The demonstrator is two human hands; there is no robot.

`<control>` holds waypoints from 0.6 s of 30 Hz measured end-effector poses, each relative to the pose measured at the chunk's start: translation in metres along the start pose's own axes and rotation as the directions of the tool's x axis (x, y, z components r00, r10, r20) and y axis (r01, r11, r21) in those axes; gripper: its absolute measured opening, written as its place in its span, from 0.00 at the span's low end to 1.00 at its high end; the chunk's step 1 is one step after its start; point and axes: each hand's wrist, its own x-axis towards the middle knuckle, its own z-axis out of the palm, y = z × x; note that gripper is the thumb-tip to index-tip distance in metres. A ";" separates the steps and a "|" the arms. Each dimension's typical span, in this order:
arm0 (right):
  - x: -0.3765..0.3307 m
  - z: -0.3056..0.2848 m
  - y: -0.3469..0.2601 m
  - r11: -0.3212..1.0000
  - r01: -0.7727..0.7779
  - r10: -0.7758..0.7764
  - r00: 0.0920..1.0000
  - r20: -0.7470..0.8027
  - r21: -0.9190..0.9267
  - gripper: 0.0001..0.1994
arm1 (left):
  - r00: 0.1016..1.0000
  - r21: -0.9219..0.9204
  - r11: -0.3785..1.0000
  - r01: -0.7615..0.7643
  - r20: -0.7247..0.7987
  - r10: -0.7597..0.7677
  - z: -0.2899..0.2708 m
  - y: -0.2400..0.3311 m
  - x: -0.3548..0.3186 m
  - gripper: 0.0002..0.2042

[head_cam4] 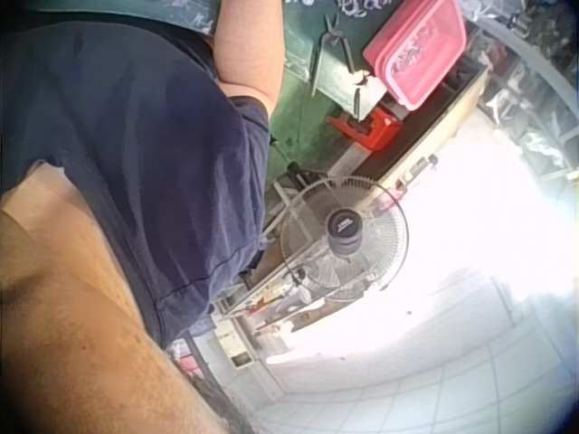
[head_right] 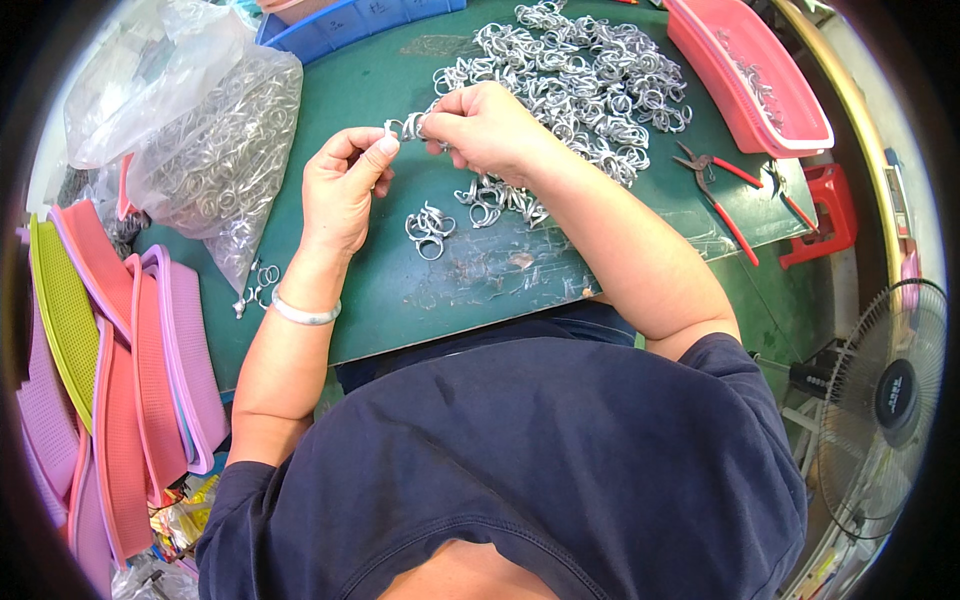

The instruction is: The person assembles small metal links by hand, connecting them into a chain structure on a workstation.

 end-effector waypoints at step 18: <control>-0.001 0.000 -0.005 0.998 -0.048 0.048 0.999 0.005 0.035 0.08 | 1.000 -0.041 0.999 0.001 -0.009 -0.001 0.002 -0.001 -0.001 0.06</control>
